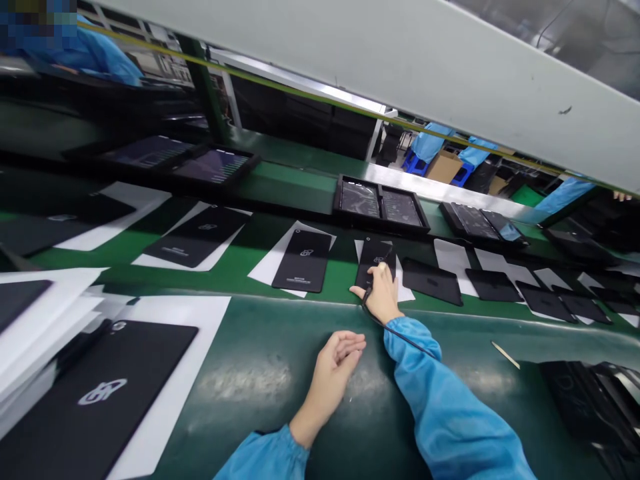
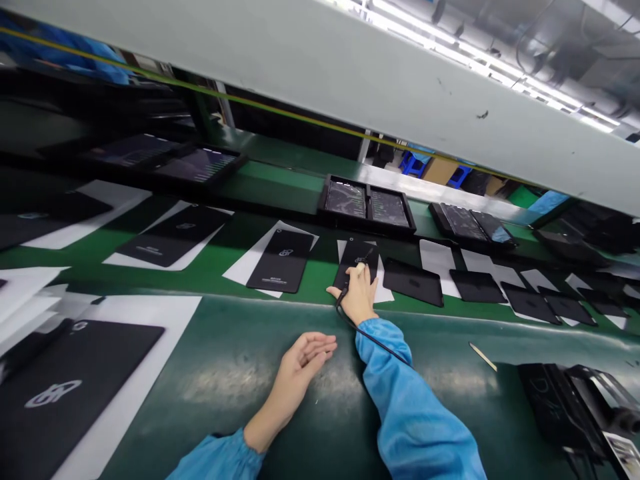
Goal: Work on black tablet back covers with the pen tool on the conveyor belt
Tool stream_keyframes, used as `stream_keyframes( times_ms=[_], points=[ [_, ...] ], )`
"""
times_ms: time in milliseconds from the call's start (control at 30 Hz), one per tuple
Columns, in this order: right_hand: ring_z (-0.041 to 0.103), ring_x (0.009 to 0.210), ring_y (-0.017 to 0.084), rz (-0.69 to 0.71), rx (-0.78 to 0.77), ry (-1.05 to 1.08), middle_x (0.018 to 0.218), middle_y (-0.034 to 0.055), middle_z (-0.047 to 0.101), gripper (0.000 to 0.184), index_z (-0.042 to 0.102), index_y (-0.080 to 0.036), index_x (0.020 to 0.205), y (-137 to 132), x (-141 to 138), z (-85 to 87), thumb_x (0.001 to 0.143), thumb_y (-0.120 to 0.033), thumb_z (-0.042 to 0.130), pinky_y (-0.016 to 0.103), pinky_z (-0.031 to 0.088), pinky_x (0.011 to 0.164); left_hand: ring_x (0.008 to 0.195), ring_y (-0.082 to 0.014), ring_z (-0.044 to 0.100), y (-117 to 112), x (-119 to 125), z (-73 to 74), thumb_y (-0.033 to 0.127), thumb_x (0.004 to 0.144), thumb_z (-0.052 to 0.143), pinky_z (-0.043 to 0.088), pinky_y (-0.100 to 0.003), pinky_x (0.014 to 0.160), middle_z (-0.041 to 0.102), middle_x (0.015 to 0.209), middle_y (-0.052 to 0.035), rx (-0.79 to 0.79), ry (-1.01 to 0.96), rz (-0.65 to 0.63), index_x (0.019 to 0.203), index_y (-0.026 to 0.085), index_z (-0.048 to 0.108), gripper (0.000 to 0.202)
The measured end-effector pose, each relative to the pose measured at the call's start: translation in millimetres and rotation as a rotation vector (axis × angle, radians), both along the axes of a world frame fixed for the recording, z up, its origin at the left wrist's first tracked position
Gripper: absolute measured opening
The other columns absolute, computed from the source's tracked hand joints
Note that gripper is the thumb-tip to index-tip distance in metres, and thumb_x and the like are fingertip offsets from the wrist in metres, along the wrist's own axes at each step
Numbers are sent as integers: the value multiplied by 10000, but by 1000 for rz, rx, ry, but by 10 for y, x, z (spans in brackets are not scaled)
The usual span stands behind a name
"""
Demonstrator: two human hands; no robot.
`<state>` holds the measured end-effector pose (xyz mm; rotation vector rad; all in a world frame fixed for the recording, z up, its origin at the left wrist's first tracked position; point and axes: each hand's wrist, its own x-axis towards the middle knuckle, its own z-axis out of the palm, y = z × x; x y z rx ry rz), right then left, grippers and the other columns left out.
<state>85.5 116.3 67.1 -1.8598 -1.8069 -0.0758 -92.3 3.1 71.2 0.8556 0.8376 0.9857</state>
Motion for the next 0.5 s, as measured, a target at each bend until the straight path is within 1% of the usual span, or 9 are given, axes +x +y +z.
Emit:
stream_keyframes(
  times_ms=[67, 133, 200, 300, 333, 400, 500],
  points=[
    [441, 1313, 382, -54, -55, 36, 1307, 187, 546, 404, 516, -222, 1062, 42, -67, -1, 875, -556, 646, 694, 312, 1041, 1057, -274, 711, 2, 1, -1, 327, 788, 755, 519, -430, 992, 749, 1123, -146, -1, 3, 3, 984, 184, 625, 276],
    [479, 1270, 370, -70, -51, 62, 1249, 166, 568, 369, 516, -225, 1036, 56, -71, 26, 883, -543, 624, 688, 319, 1037, 1043, -275, 715, 7, 0, -7, 331, 779, 763, 526, -429, 979, 752, 1111, -146, -3, 3, 6, 977, 182, 629, 282],
    [542, 1188, 349, -69, -21, 77, 1180, 148, 592, 336, 523, -222, 1035, 24, -35, 70, 888, -512, 608, 626, 386, 1007, 1035, -275, 717, 11, -1, -14, 337, 775, 767, 532, -429, 968, 753, 1108, -146, -6, -4, 9, 976, 181, 629, 289],
    [643, 955, 285, -63, 46, 128, 1041, 113, 637, 291, 540, -208, 1063, -117, 74, 153, 901, -446, 586, 443, 496, 866, 1031, -273, 719, 12, 2, -23, 336, 777, 764, 536, -430, 963, 753, 1104, -144, -6, -16, 14, 975, 182, 628, 285],
    [655, 869, 259, -66, 76, 151, 991, 97, 648, 278, 545, -204, 1072, -180, 126, 187, 910, -428, 575, 391, 505, 808, 1029, -271, 719, 11, 4, -26, 332, 777, 764, 535, -431, 964, 754, 1103, -142, -4, -18, 15, 972, 182, 628, 281],
    [656, 757, 222, -90, 156, 202, 919, 70, 661, 249, 554, -199, 1075, -303, 260, 271, 933, -402, 543, 329, 496, 730, 1027, -267, 719, 7, 9, -33, 322, 775, 766, 531, -434, 974, 753, 1102, -139, 0, -18, 15, 968, 183, 629, 275],
    [650, 747, 196, -165, 321, 270, 894, 53, 668, 213, 570, -194, 1031, -438, 526, 452, 962, -382, 497, 303, 485, 736, 1024, -263, 720, 0, 15, -43, 321, 776, 770, 526, -435, 984, 753, 1098, -135, 8, -18, 22, 967, 183, 629, 274]
  ],
)
